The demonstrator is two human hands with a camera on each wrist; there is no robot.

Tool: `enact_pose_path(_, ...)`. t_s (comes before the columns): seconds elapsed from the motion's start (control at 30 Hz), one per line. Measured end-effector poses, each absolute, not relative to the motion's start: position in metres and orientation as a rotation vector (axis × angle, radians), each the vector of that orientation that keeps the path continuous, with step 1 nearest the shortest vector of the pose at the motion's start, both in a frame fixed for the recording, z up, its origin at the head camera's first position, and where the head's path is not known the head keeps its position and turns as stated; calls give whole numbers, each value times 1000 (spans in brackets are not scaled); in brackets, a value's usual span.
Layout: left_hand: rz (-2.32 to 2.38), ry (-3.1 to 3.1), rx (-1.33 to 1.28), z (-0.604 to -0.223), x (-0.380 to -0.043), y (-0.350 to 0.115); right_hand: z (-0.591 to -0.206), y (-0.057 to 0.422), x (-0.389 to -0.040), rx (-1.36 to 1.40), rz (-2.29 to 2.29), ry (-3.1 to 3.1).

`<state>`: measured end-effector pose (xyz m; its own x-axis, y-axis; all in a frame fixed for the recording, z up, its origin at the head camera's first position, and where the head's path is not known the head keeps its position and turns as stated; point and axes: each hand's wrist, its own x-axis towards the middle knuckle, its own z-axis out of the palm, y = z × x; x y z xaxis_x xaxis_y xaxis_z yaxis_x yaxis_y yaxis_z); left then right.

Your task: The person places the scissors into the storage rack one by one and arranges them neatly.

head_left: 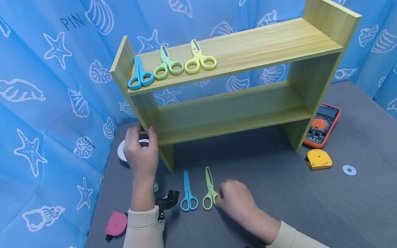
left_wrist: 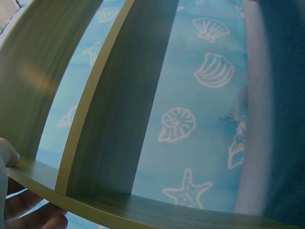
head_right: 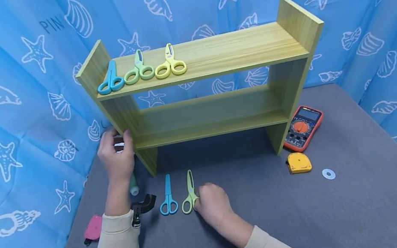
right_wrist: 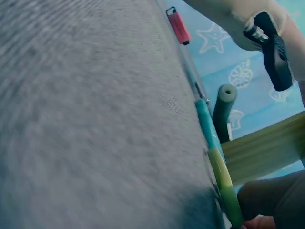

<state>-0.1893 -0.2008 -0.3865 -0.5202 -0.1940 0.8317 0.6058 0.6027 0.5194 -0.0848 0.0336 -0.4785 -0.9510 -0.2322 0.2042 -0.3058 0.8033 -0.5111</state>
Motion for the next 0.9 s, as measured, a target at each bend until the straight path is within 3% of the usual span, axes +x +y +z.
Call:
enact_pose_path(0.3,-1066,-1858,-327,-388,-189,-198,-461,58,-75,282,1143,-2907)
enact_pose_path(0.9,-1057,-1855,-336,-386,-190,-200,-411,115,-54,62,1188,-2928)
